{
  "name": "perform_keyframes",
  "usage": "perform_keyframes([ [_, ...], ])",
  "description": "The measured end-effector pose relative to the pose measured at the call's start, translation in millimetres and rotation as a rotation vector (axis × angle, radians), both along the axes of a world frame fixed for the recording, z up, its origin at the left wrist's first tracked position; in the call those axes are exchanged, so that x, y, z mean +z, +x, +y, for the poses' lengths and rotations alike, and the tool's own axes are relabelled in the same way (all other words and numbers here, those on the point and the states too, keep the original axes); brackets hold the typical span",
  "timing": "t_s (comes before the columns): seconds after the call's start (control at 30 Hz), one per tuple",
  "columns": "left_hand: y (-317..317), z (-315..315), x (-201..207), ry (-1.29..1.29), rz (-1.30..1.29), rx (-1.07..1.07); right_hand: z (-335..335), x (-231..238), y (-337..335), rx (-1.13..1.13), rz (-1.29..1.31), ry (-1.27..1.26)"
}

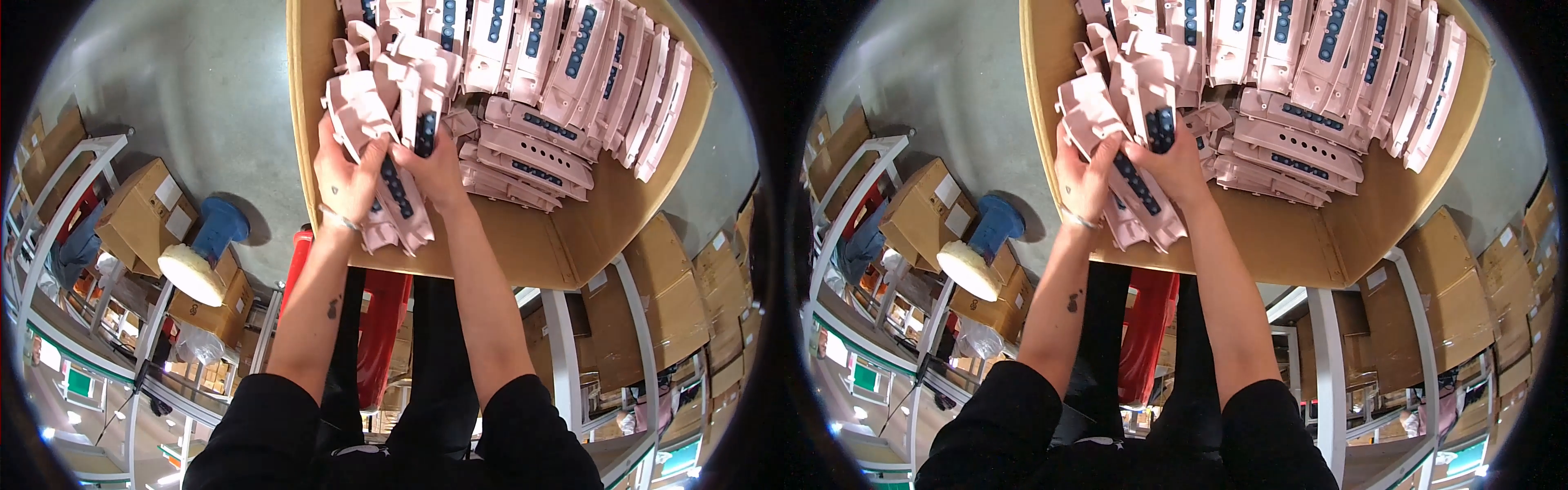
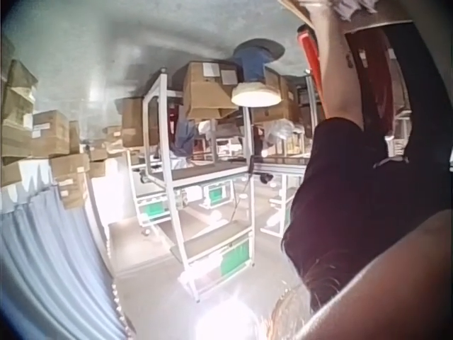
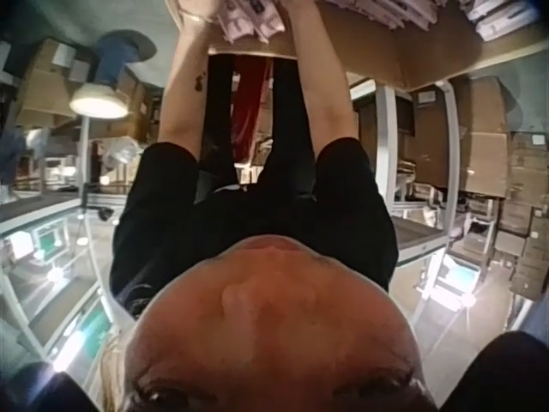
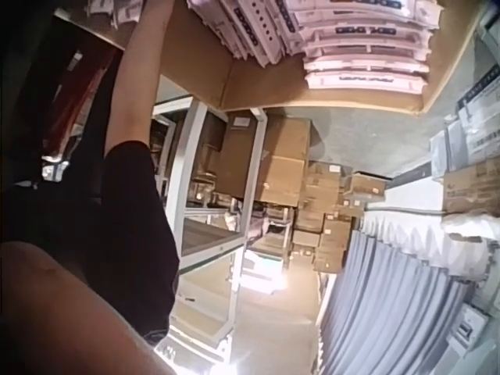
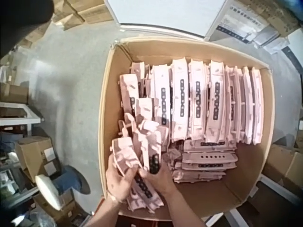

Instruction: Moving and stacking pink plastic components from a cardboard box onto a workbench.

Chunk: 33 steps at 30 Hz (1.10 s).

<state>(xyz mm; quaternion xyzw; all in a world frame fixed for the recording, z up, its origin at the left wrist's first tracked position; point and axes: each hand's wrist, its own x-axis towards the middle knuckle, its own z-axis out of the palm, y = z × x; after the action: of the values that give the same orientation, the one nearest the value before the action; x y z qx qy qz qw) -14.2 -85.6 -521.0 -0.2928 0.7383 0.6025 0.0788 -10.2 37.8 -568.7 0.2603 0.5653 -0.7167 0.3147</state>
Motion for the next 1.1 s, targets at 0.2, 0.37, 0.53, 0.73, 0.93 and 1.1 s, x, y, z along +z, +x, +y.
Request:
perform_keyframes([
  [0.2,-6,-5,-17,-0.460,0.112,-0.297,3,-19,-6,0.171,0.306,0.329],
  [0.37,8,5,-19,-0.462,0.092,-0.237,0,-30,8,0.137,0.405,0.454],
  [0.53,61,-2,-35,-0.194,-0.048,-0.056,0,-29,8,0.043,0.231,0.234],
  [0.73,48,-9,-50,0.022,-0.291,-0.022,10,-35,2,0.209,0.182,0.187],
  [0.93,28,-25,-57,0.473,-0.241,-0.200,27,-44,-12,0.352,0.056,0.055],
  [1.1,11,-22,-51,0.179,-0.349,-0.327,35,-30,-30,0.318,-0.046,-0.077],
])
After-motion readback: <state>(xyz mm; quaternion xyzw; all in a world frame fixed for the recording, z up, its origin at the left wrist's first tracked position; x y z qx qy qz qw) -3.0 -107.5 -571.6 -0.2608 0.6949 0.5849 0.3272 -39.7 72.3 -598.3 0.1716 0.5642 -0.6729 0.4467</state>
